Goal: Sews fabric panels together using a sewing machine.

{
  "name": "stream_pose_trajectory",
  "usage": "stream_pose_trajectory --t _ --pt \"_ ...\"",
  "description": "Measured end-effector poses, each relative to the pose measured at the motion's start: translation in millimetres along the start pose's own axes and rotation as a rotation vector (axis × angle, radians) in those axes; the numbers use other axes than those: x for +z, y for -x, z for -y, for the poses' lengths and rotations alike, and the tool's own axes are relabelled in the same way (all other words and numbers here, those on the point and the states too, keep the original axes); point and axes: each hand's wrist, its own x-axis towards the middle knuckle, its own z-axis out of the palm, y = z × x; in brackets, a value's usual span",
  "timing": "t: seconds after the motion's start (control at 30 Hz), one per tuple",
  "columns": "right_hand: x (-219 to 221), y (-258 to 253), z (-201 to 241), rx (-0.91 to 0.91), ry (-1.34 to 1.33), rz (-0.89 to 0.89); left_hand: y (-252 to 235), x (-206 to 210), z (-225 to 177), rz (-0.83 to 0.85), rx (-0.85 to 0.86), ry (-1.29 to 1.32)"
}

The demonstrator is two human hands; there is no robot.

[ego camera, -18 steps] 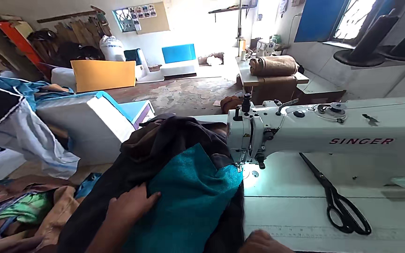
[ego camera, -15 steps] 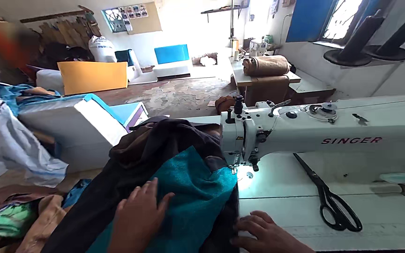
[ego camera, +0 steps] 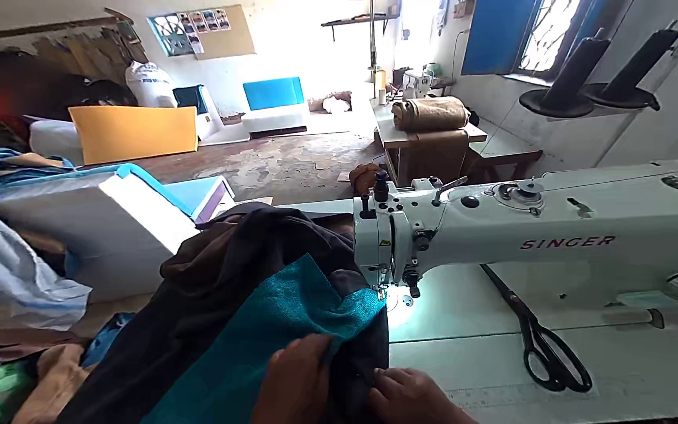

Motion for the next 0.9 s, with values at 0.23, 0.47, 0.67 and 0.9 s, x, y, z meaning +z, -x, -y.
stream_pose_trajectory --t 0.23,0.47,0.67,0.9 --pt "-19 19 31 0.111 -0.04 0.11 5 30 -21 0.141 0.226 -0.067" --pt "-19 16 32 0.127 -0.036 0.105 9 64 -5 0.056 0.395 -0.184" --pt "-24 11 34 0.165 -0.025 0.169 5 74 1 0.014 0.445 -0.198" --pt "-16 6 19 0.214 0.052 0.143 -19 83 0 -0.073 0.421 -0.208"
